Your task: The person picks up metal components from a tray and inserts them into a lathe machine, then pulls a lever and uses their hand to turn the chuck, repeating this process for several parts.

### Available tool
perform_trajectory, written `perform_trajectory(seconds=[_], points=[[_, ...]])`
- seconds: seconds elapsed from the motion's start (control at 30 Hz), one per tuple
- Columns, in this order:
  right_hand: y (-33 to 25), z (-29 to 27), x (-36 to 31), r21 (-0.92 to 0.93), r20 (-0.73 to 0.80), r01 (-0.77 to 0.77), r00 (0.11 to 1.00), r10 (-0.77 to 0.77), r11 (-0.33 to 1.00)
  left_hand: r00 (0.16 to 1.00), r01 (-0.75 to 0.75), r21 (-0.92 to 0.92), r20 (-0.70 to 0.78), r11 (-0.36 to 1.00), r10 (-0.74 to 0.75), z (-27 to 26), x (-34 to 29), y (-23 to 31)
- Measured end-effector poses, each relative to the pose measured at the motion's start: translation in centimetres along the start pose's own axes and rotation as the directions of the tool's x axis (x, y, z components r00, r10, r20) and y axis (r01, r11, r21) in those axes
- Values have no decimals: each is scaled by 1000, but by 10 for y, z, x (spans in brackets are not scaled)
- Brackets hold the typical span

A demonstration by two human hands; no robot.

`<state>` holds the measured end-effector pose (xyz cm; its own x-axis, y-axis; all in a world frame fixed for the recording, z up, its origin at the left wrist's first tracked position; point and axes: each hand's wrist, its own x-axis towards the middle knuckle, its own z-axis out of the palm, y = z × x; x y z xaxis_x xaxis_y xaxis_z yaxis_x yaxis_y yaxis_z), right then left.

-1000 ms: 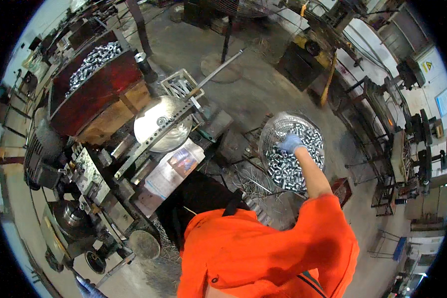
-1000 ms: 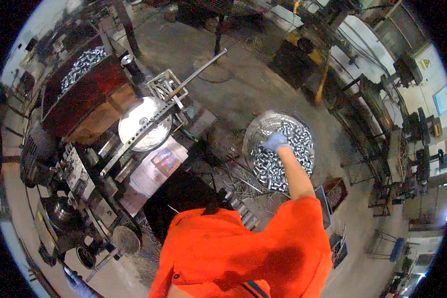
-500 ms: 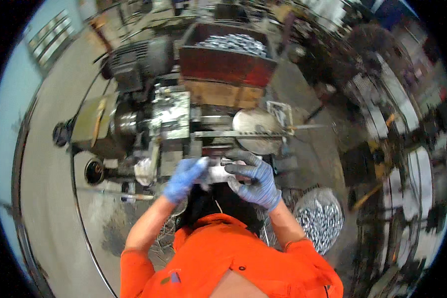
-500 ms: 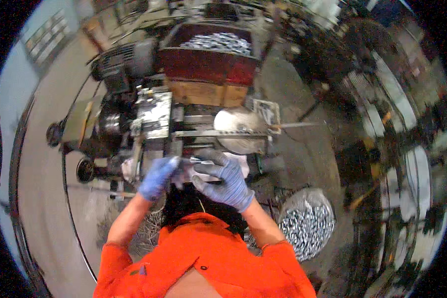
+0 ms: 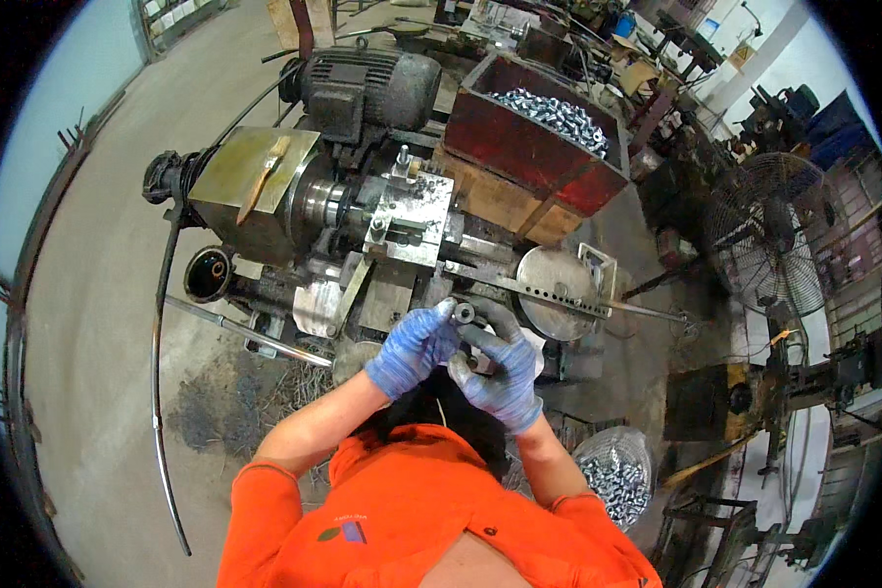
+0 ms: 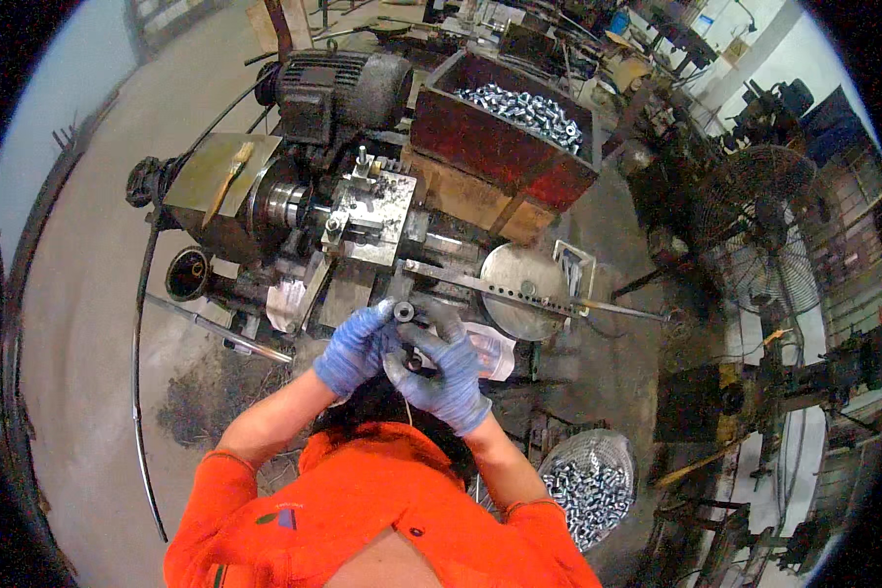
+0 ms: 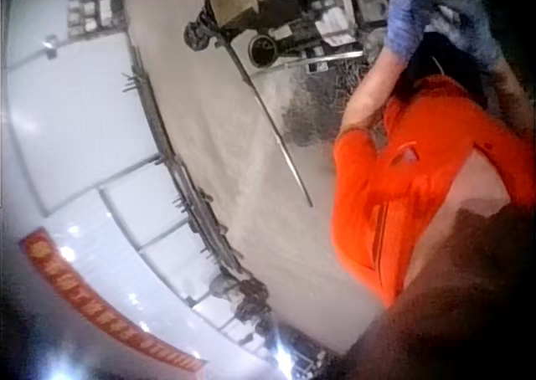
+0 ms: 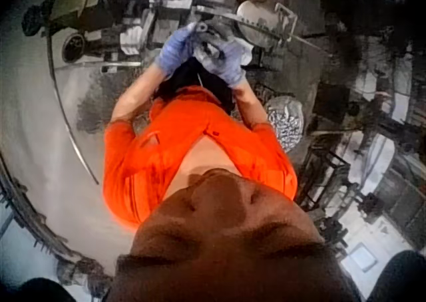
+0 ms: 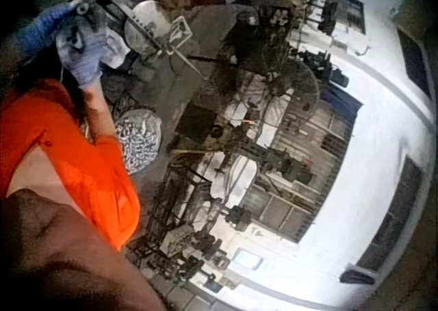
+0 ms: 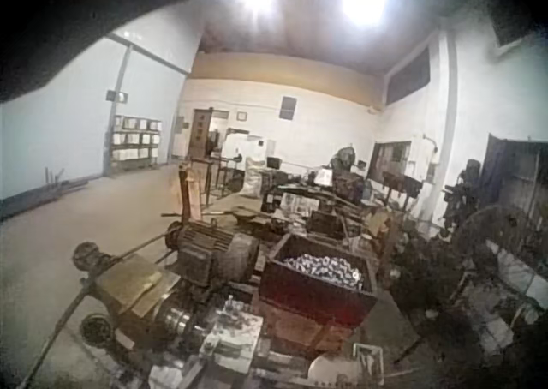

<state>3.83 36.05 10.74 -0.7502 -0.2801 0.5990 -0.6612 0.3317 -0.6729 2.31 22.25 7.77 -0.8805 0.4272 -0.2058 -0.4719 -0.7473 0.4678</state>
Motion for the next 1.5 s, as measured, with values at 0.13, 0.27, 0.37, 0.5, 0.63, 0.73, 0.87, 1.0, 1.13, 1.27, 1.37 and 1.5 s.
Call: perform_trajectory(seconds=[0.13,0.27,0.37,0.5,0.63,0.73,0.87,1.0,1.13,1.27,1.37,1.5], points=[[-3,11,11,-171,49,37,998,-29,985,983,-169,460,17,872,181,-27,1,17],[-6,11,24,-282,280,61,960,21,958,884,-336,714,16,614,466,-13,-4,32],[-14,18,42,-329,363,141,932,-12,934,860,-321,799,21,508,509,-16,-11,48],[-16,33,65,-305,458,227,887,-67,925,775,-407,780,20,476,631,-29,-11,59],[-11,50,84,-220,521,127,853,7,967,808,-279,871,-14,405,589,-43,-20,82],[-7,63,100,-206,541,129,841,3,970,847,-232,971,174,54,502,-56,-43,119],[10,94,139,-469,522,300,853,-14,831,818,79,938,132,-338,560,-78,-108,180],[55,130,177,-613,659,334,716,230,716,615,458,800,28,-386,788,-106,-193,220],[67,147,182,-572,654,236,710,263,785,410,747,609,-105,-268,906,-160,-283,225],[82,147,178,-472,655,137,716,243,871,271,829,543,-186,-131,944,-211,-340,213],[102,153,175,-495,621,145,749,232,857,274,846,519,-227,-122,934,-214,-350,203],[102,156,175,-466,620,102,746,242,879,245,759,646,-399,81,884,-222,-348,193]])
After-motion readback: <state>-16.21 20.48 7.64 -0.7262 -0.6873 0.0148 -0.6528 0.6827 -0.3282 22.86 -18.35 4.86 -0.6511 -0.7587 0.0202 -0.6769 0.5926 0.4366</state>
